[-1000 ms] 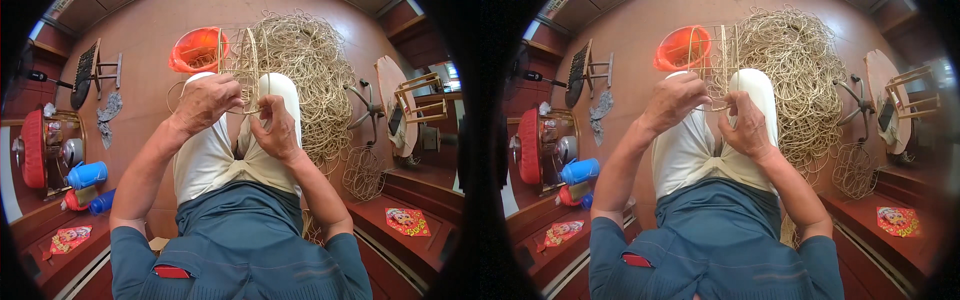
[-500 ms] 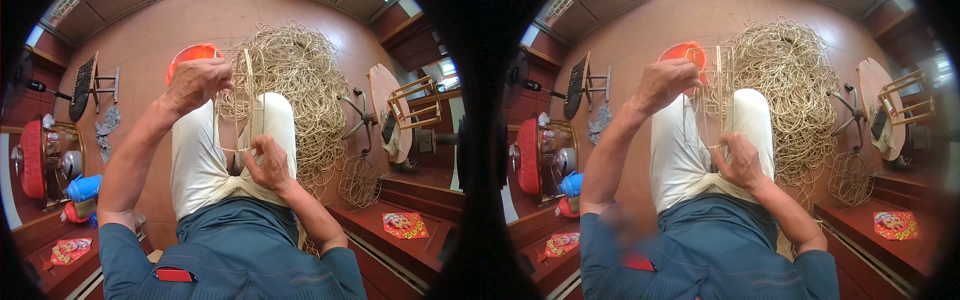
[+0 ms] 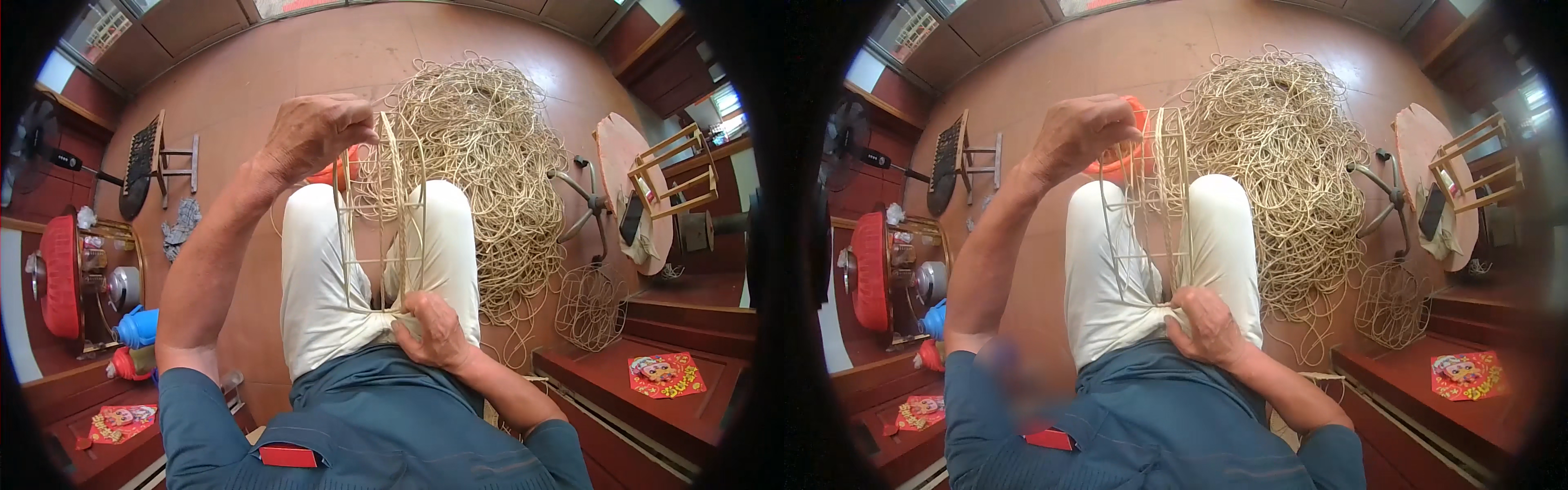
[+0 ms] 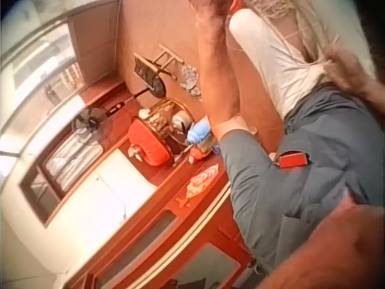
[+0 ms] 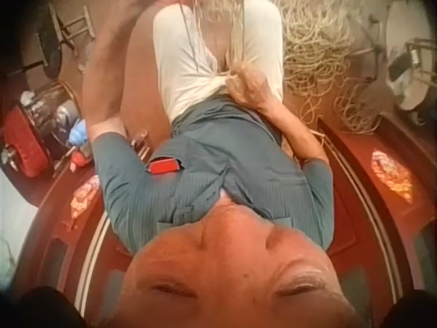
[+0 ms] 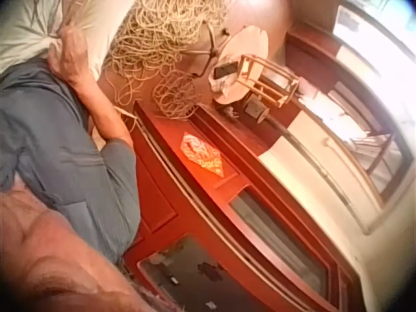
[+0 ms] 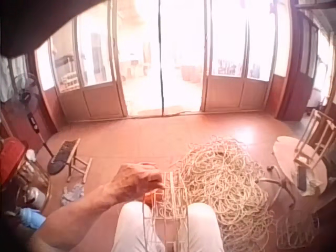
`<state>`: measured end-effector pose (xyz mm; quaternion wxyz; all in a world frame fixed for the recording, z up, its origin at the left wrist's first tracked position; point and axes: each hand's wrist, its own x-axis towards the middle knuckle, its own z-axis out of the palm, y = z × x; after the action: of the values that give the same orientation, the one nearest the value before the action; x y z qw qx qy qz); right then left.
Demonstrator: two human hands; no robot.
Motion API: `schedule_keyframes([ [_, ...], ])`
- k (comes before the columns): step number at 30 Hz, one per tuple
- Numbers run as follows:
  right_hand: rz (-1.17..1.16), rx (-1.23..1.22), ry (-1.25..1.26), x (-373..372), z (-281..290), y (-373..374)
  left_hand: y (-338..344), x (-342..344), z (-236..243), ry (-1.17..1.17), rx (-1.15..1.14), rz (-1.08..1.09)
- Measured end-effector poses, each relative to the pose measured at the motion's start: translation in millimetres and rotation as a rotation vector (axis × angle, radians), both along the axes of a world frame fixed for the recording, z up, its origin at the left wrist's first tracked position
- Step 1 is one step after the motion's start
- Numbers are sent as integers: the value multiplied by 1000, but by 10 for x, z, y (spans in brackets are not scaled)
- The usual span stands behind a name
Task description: Weaving a basket frame using thin strips of material, likely bamboo or rattan.
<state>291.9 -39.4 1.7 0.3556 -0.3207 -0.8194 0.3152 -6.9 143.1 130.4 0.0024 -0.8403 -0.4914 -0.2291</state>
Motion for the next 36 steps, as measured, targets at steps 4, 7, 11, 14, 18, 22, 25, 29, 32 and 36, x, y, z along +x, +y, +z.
schedule_keyframes([
  [4, 32, -18, -3, 29, 17, -81, 86, -23, 1, -79, -109, -4],
  [7, 33, -50, -18, 60, 16, -139, 173, -46, -51, -150, -232, 39],
  [11, 39, -46, -4, 78, 14, -170, 334, -67, -46, -237, -429, 119],
  [14, 43, -45, -10, 68, 22, -171, 499, -166, -193, -410, -622, 130],
  [18, 45, -52, -7, 61, 53, -165, 765, -302, -593, -403, -580, 83],
  [22, 32, -65, -39, 89, 39, -175, 858, -271, -714, -459, -609, 131],
  [25, 32, -59, -19, 75, 59, -158, 925, -300, -809, -393, -630, 184],
  [29, 55, -70, -9, 88, 78, -132, 943, -261, -804, -507, -732, 213],
  [32, 76, -72, -32, 112, 66, -114, 963, -292, -869, -607, -779, 179],
  [36, 89, -2, -66, 161, 147, -38, 909, -292, -940, -660, -752, 189],
])
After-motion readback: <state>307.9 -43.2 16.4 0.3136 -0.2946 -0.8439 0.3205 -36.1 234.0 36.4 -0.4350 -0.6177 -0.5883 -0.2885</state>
